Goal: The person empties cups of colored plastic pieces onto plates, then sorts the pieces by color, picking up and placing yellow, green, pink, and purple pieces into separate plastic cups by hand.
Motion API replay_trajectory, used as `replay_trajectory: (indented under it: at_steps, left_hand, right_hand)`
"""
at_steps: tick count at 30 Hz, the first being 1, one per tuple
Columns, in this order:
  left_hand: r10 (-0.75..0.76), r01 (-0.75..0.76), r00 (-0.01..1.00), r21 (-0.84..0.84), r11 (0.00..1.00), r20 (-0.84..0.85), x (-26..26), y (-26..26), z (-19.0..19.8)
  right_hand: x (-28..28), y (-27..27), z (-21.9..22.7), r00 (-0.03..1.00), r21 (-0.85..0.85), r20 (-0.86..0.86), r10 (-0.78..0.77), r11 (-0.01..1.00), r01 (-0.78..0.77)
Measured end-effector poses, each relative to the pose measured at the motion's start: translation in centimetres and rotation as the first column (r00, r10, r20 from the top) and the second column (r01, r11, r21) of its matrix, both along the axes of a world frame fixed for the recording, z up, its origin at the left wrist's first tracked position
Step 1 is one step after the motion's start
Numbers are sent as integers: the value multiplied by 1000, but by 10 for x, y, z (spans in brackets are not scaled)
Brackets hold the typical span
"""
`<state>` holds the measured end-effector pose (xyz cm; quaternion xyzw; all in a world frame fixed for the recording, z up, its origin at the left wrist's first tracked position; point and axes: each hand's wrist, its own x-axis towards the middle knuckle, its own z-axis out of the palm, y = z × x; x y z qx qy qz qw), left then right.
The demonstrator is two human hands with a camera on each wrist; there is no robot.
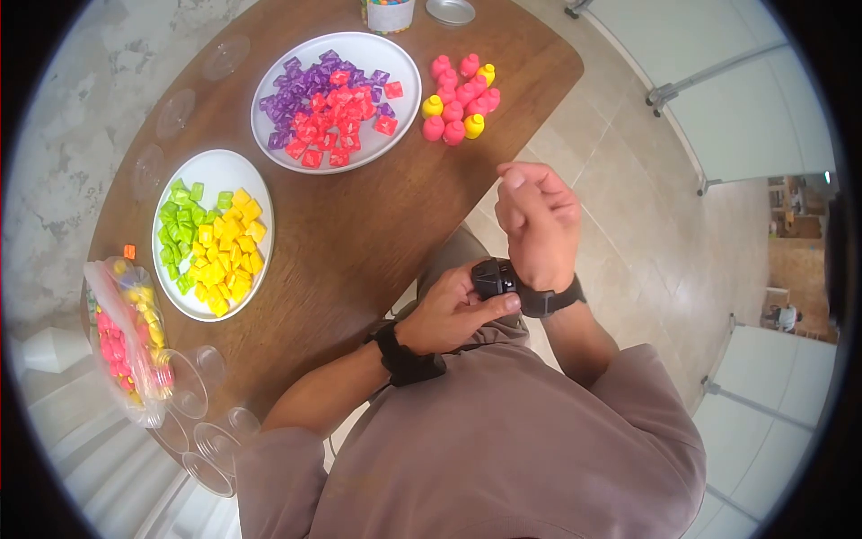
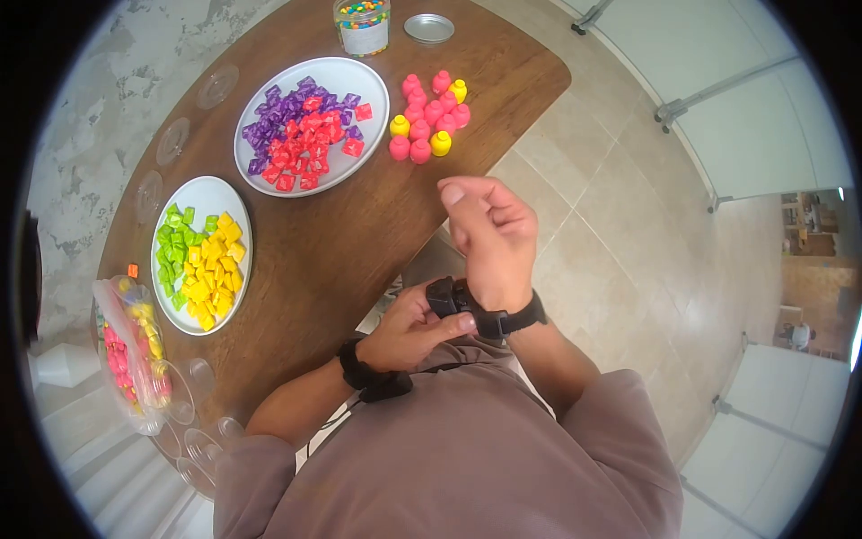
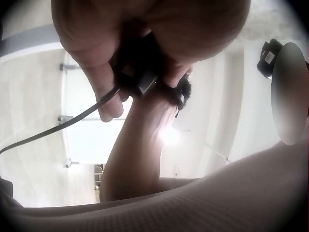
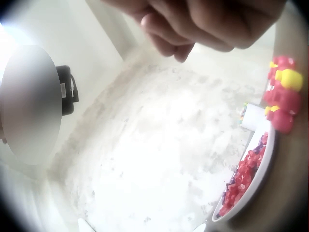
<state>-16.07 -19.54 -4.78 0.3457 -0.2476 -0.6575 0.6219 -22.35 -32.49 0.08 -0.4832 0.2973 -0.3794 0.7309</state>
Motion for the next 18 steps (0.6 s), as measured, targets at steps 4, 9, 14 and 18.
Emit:
replay_trajectory:
  at_steps: [4, 9, 14, 18]
  left_hand:
    - [-23, 24, 1000, -5, 1000, 21, 2, 0, -17]
    - [38, -37, 999, 18, 999, -32, 9, -3, -1]
    - [29, -30, 999, 20, 999, 17, 21, -3, 7]
    - [60, -56, 996, 59, 997, -60, 19, -4, 4]
  right_hand:
    - [10, -14, 8, 928, 479, 361, 89, 836, -267]
    - [25, -15, 0, 933, 513, 349, 87, 815, -268]
    - [40, -1, -11, 972, -404, -14, -236, 890, 211]
    - [41, -6, -10, 984, -632, -42, -173, 767, 108]
